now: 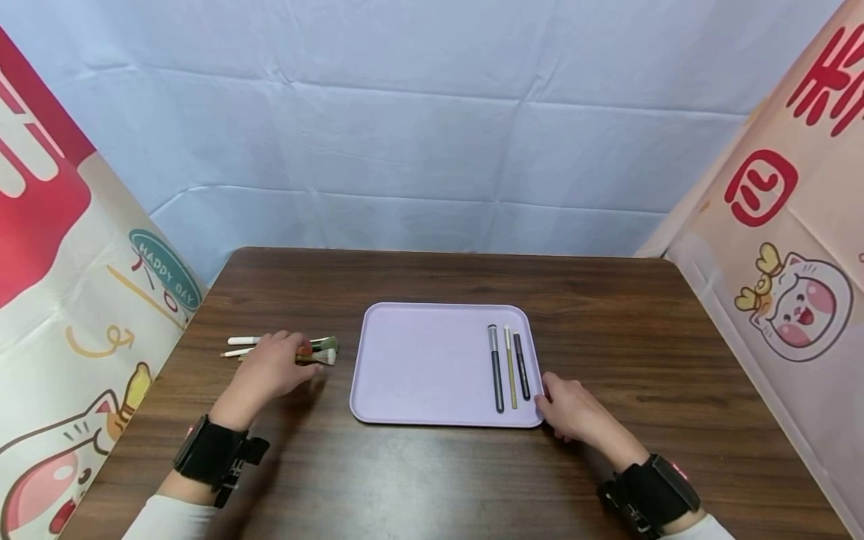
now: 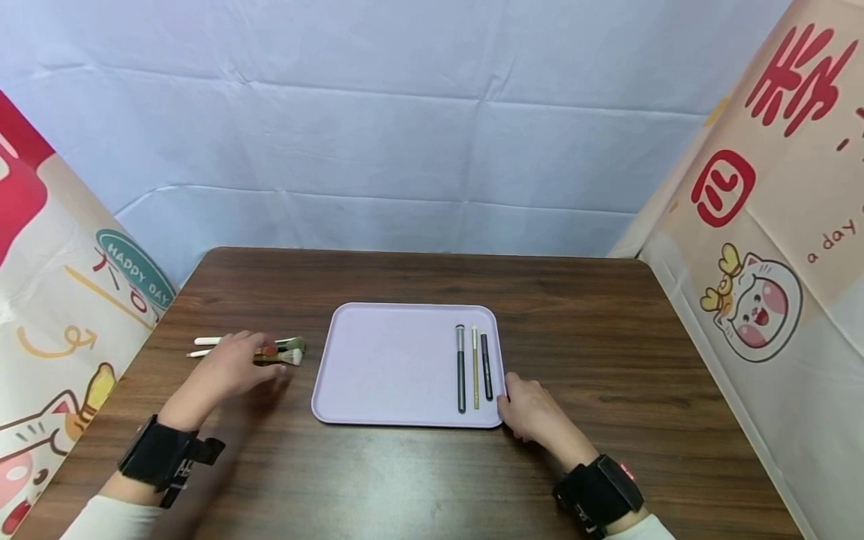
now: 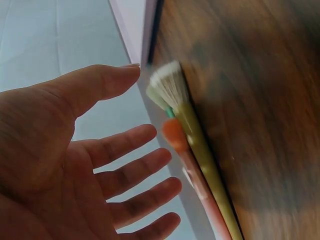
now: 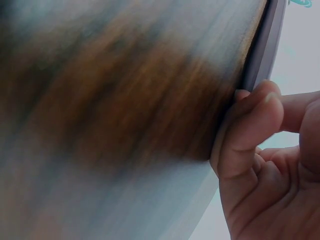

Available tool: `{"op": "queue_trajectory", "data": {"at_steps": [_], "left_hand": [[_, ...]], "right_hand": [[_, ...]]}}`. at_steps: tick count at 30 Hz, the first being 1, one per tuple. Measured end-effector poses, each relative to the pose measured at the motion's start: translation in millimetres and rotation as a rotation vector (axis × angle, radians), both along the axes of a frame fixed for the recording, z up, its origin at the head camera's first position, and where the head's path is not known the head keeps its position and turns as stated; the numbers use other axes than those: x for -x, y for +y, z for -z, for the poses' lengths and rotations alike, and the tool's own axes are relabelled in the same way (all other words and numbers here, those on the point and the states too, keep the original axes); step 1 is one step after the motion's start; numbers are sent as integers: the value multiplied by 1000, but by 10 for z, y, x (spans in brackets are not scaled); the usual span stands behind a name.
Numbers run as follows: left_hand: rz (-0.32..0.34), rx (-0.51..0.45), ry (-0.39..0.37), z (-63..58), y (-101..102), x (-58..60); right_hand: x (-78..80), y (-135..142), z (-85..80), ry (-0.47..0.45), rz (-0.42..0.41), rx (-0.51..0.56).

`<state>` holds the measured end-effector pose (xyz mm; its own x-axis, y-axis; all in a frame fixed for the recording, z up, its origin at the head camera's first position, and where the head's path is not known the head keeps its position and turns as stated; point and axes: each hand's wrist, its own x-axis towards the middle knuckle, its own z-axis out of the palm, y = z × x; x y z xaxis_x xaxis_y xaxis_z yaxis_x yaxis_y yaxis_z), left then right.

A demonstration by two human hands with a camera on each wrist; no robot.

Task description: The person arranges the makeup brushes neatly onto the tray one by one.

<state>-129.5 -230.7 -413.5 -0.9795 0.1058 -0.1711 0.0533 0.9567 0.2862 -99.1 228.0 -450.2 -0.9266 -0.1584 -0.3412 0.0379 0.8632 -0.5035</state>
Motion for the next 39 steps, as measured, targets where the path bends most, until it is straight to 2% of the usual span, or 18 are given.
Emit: {"op": "queue_trajectory", "data": {"at_steps": [17, 39], "left_hand": [[-9, 0, 21, 65, -140, -45], [52, 64, 57, 207, -235, -7]], "right_hand": [[1, -9, -8, -2, 6, -3], [-4, -13, -21, -19, 13, -5]]}}
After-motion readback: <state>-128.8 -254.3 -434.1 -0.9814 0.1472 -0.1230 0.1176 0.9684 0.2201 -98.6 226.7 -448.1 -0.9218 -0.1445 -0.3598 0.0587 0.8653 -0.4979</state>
